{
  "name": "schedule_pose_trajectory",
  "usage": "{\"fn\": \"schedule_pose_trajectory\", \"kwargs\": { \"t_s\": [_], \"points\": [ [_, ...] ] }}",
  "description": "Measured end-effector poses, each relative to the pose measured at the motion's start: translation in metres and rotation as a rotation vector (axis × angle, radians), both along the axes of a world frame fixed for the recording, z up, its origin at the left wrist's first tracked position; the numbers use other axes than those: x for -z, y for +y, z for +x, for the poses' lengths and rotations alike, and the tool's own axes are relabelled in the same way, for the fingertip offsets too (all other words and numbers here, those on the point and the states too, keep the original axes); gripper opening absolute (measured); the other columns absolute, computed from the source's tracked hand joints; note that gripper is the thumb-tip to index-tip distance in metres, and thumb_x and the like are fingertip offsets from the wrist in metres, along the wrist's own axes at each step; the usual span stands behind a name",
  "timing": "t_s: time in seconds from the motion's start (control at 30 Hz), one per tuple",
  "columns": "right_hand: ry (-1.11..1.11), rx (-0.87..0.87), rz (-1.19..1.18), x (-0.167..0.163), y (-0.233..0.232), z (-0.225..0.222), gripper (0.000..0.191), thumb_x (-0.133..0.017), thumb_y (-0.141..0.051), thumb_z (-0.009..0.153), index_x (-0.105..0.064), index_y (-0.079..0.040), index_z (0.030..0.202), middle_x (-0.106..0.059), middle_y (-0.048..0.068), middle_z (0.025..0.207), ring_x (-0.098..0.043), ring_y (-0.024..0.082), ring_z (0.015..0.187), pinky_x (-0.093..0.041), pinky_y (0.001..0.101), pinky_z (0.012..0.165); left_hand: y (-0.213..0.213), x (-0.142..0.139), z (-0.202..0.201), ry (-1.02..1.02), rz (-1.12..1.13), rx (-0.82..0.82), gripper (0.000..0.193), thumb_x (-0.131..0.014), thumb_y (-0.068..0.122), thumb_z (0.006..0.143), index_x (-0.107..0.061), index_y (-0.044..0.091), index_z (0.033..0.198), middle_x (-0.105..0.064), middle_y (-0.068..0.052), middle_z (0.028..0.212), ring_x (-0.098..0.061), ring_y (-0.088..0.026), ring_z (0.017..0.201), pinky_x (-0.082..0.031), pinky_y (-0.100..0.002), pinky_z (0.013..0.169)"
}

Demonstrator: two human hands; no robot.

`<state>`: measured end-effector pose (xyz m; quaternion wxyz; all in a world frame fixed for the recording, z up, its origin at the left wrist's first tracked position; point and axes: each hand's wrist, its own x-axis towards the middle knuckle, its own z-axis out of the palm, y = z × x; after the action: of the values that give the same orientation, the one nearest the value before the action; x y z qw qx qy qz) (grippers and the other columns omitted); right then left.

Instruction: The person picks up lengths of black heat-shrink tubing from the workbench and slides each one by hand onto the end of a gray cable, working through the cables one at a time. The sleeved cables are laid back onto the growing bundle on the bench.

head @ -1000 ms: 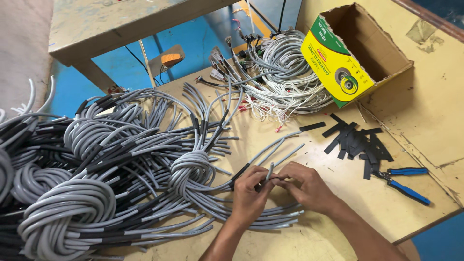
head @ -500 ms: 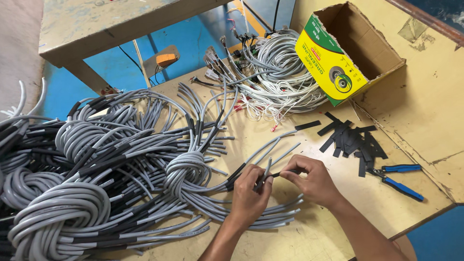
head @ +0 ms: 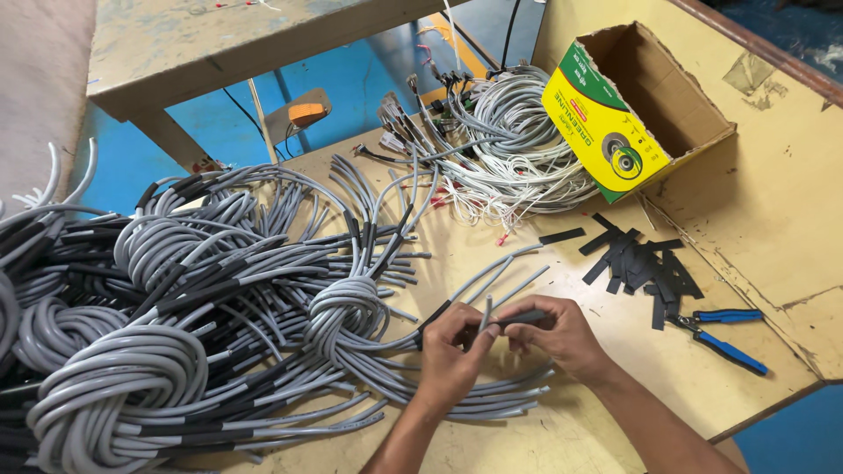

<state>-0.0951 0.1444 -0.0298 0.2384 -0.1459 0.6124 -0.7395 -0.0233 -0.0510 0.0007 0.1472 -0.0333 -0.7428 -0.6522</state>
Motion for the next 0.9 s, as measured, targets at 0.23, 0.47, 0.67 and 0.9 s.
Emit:
{"fn": "schedule_pose_trajectory", "kwargs": {
  "t_s": [0.23, 0.47, 0.67, 0.9],
  "points": [
    [-0.016, 0.063, -0.01, 0.013, 0.003, -0.001, 0.013, -0.075, -0.007, 0.09, -0.074, 0.005, 0.095, -0.074, 0.011, 0.078, -0.066, 0.013, 0.06, -0.055, 0.0273, 0.056, 0.005, -0.012, 0.002, 0.173, -0.177, -0.018, 0.009, -0.076, 0.004, 0.088, -0.07, 0.0, 0.093, -0.066, -0.009, 0.083, -0.062, -0.018, 0.068, -0.047, -0.03, 0.06],
    [0.099, 0.244, -0.086, 0.006, 0.021, -0.009, 0.016, -0.073, -0.008, 0.09, -0.071, 0.006, 0.097, -0.075, 0.014, 0.079, -0.069, 0.016, 0.064, -0.057, 0.0296, 0.06, 0.009, -0.02, 0.007, 0.122, -0.258, -0.036, 0.013, -0.069, 0.003, 0.095, -0.074, -0.001, 0.106, -0.062, -0.01, 0.081, -0.058, -0.02, 0.059, -0.045, -0.032, 0.053],
    [0.084, 0.263, -0.08, 0.002, 0.023, -0.008, 0.016, -0.073, -0.009, 0.091, -0.071, 0.006, 0.097, -0.075, 0.015, 0.079, -0.068, 0.017, 0.064, -0.057, 0.0294, 0.06, 0.011, -0.019, 0.006, 0.148, -0.336, -0.052, 0.013, -0.071, 0.005, 0.093, -0.075, 0.002, 0.105, -0.062, -0.01, 0.079, -0.058, -0.02, 0.058, -0.046, -0.033, 0.052],
    [0.054, 0.269, -0.114, 0.0, 0.021, -0.009, 0.017, -0.074, -0.009, 0.091, -0.071, 0.006, 0.098, -0.074, 0.015, 0.08, -0.068, 0.017, 0.063, -0.056, 0.0299, 0.059, 0.012, -0.017, 0.005, 0.149, -0.428, -0.08, 0.013, -0.073, 0.007, 0.092, -0.076, 0.004, 0.105, -0.064, -0.008, 0.08, -0.061, -0.02, 0.056, -0.047, -0.034, 0.05]
  ]
}}
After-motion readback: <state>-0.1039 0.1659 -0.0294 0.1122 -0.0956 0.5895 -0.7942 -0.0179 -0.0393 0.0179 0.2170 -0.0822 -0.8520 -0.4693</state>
